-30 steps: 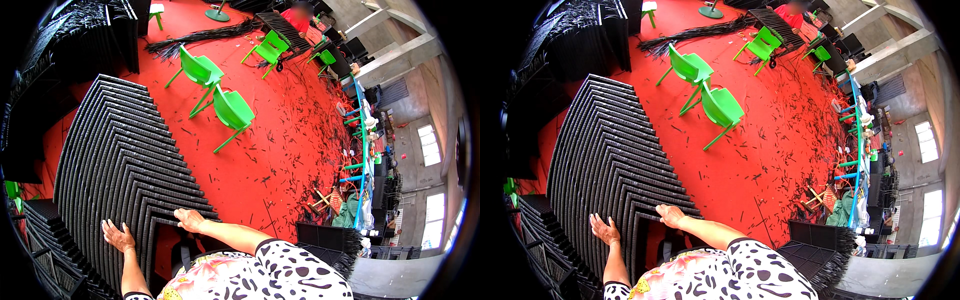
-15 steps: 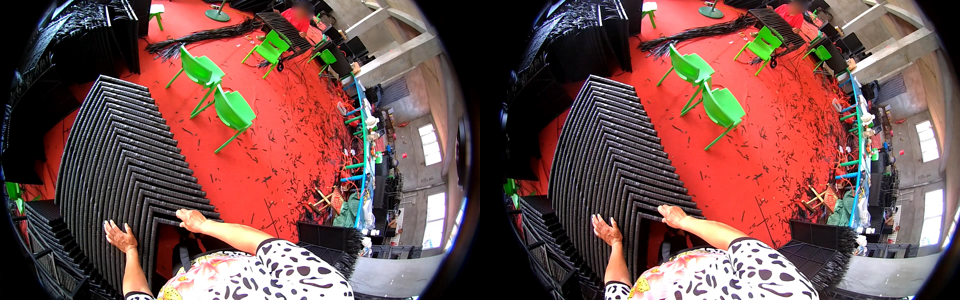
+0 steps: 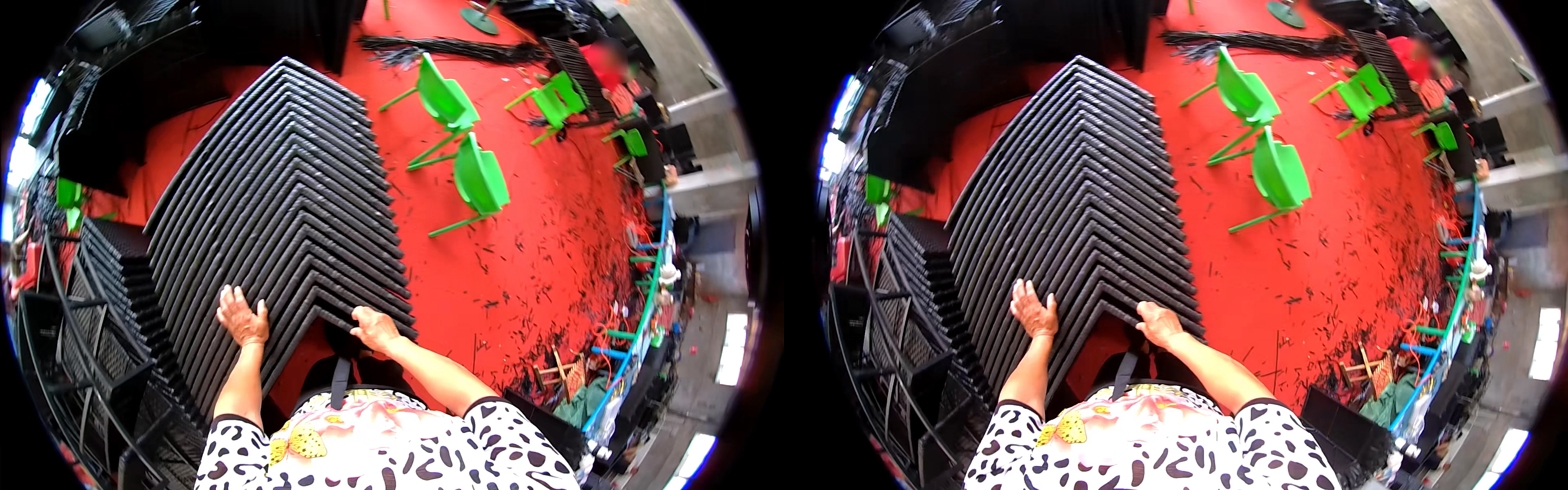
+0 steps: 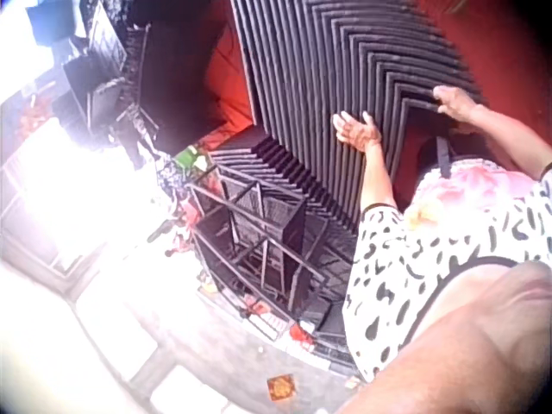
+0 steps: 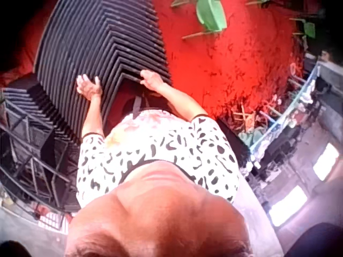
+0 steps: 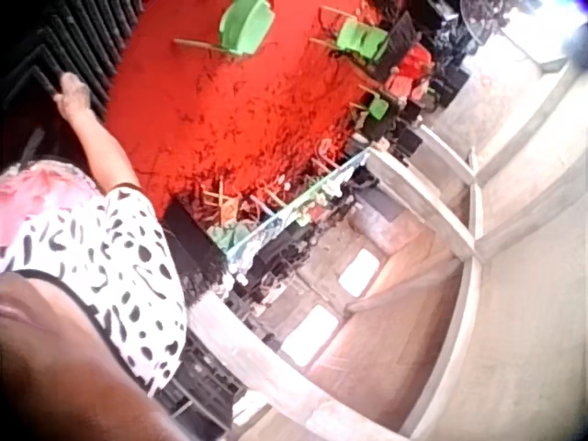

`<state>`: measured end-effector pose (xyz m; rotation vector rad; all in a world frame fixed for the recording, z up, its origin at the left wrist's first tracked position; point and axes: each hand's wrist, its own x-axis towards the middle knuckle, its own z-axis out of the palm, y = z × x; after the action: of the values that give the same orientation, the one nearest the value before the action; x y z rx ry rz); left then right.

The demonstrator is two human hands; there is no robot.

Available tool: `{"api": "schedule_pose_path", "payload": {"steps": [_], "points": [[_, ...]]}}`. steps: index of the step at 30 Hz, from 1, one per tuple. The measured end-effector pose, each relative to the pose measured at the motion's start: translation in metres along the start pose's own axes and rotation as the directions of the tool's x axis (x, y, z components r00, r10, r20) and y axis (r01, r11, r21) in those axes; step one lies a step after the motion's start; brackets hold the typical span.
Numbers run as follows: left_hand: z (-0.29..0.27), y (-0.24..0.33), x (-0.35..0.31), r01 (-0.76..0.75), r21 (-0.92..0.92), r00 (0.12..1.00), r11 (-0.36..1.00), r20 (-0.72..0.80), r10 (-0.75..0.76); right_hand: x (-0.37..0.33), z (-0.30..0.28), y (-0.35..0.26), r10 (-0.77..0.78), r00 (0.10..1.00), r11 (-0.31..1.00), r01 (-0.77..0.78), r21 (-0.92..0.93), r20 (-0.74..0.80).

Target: The person uses a knife to trim excess plastic strands from the edges of a black plastic frame. After trimming, they carry the frame and place it on a stack of similar frames.

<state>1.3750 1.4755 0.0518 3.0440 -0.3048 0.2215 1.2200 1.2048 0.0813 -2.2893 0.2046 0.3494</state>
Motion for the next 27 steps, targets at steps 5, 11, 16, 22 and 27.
{"api": "schedule_pose_path", "payload": {"steps": [5,11,16,22,27], "points": [[-0.004,0.0,-0.004,0.046,0.002,0.996,0.999,0.076,-0.046,0.014,-0.024,-0.019,0.226,0.933,0.902,-0.309,0.3,0.281],[-0.001,0.004,-0.005,0.042,-0.007,0.998,0.999,0.054,-0.042,0.007,-0.004,0.006,0.235,0.848,0.651,-0.5,0.572,0.475],[-0.001,0.001,-0.004,0.046,-0.001,0.998,0.999,0.053,-0.046,0.008,-0.017,-0.004,0.176,0.817,0.487,-0.557,0.673,0.549],[-0.006,0.002,-0.006,0.038,-0.016,0.997,0.999,0.069,-0.036,0.004,-0.014,0.006,0.263,0.821,0.557,-0.558,0.615,0.507],[0.001,0.0,-0.006,0.027,-0.002,0.998,1.0,0.049,-0.027,0.0,0.001,0.003,0.29,0.892,0.631,-0.451,0.631,0.348]]}}
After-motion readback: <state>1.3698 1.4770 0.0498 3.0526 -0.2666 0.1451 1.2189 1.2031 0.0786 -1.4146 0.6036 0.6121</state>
